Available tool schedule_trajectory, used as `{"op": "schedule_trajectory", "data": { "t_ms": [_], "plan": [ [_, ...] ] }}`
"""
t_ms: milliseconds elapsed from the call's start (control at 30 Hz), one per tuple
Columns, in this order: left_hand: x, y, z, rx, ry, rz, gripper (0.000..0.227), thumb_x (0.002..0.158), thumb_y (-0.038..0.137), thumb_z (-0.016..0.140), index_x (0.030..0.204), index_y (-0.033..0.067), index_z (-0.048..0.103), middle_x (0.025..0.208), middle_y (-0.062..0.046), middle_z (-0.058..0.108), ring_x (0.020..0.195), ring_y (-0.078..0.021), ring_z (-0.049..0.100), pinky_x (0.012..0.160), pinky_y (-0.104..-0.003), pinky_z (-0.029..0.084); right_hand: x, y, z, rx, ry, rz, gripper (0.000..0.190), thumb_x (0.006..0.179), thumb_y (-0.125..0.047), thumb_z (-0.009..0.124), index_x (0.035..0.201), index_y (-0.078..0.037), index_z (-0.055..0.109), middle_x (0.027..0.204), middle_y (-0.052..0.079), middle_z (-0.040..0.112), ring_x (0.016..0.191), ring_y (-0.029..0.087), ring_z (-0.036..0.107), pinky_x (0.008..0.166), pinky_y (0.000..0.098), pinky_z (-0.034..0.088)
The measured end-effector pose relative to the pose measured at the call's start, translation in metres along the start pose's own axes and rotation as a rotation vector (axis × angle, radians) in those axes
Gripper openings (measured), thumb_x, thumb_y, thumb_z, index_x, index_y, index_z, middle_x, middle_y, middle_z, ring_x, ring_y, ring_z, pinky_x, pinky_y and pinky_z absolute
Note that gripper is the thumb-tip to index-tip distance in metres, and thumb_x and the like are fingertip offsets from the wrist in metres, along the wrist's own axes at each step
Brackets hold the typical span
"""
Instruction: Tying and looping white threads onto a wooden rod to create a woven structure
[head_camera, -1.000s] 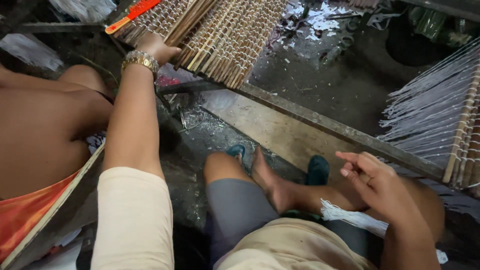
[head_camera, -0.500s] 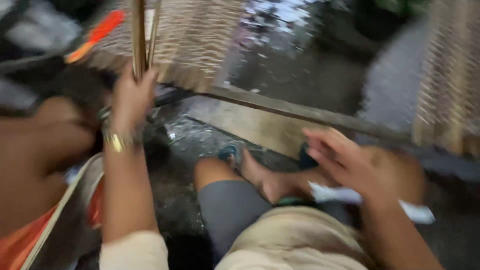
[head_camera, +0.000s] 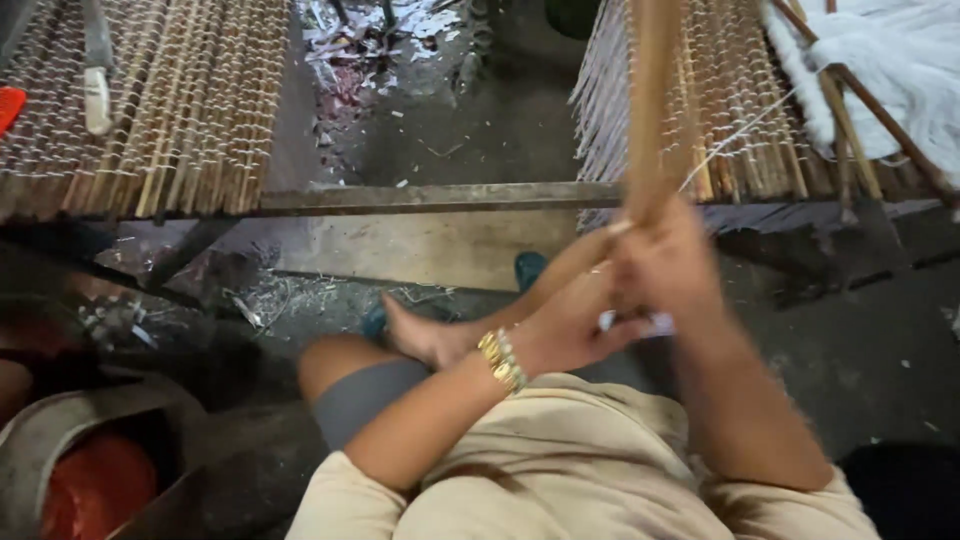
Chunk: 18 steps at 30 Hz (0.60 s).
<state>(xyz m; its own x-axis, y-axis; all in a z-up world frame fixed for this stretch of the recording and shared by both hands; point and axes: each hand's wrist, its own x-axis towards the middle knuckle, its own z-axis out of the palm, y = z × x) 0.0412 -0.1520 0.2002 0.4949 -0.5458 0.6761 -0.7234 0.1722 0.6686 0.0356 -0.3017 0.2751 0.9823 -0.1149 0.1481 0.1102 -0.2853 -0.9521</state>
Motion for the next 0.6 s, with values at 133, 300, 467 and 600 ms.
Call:
{"op": "schedule_trajectory", "data": {
  "t_ms": [133,300,467,600],
  "plan": [
    [0.030,0.026,0.025,0.232,-0.251,-0.207,0.058,0.095,0.047,0.062,0.136,0.0068,0.053,0.127,-0.014,0.066,0.115,-0.0384,0.063,0.103,-0.048,0.045,0.041,-0.026,-0.089,-0.316,0.074,-0.093,0.035,0.102,-0.017,0.062,0.135,-0.007,0.057,0.123,0.009,0.067,0.111,0.022,0.063,0.095,0.0363,0.049],
    [0.019,-0.012,0.109,0.913,-0.423,-0.071,0.093,0.042,0.078,0.086,0.113,0.0203,0.068,0.113,-0.006,0.069,0.124,-0.0306,0.055,0.105,-0.057,0.042,0.112,0.020,-0.139,-0.984,0.114,0.261,0.037,0.090,-0.018,0.060,0.116,0.005,0.048,0.112,0.041,0.065,0.105,0.062,0.060,0.086,0.0651,0.045],
    [0.008,-0.042,0.140,0.948,-0.633,-0.207,0.044,0.084,0.044,0.065,0.124,0.0252,0.069,0.142,-0.003,0.056,0.144,-0.0378,0.034,0.113,-0.071,0.027,0.137,0.030,-0.137,-1.038,0.057,0.386,0.055,0.087,-0.013,0.062,0.135,0.010,0.050,0.134,0.038,0.057,0.120,0.054,0.057,0.100,0.0569,0.046],
    [0.004,-0.035,0.125,0.895,-0.451,0.012,0.015,0.086,0.029,0.063,0.086,0.0282,0.078,0.114,0.005,0.072,0.118,-0.0280,0.056,0.109,-0.059,0.037,0.141,0.054,-0.140,-1.082,0.088,0.279,0.064,0.087,-0.020,0.069,0.143,0.004,0.048,0.133,0.040,0.047,0.112,0.059,0.058,0.099,0.0573,0.045]
  ]
}}
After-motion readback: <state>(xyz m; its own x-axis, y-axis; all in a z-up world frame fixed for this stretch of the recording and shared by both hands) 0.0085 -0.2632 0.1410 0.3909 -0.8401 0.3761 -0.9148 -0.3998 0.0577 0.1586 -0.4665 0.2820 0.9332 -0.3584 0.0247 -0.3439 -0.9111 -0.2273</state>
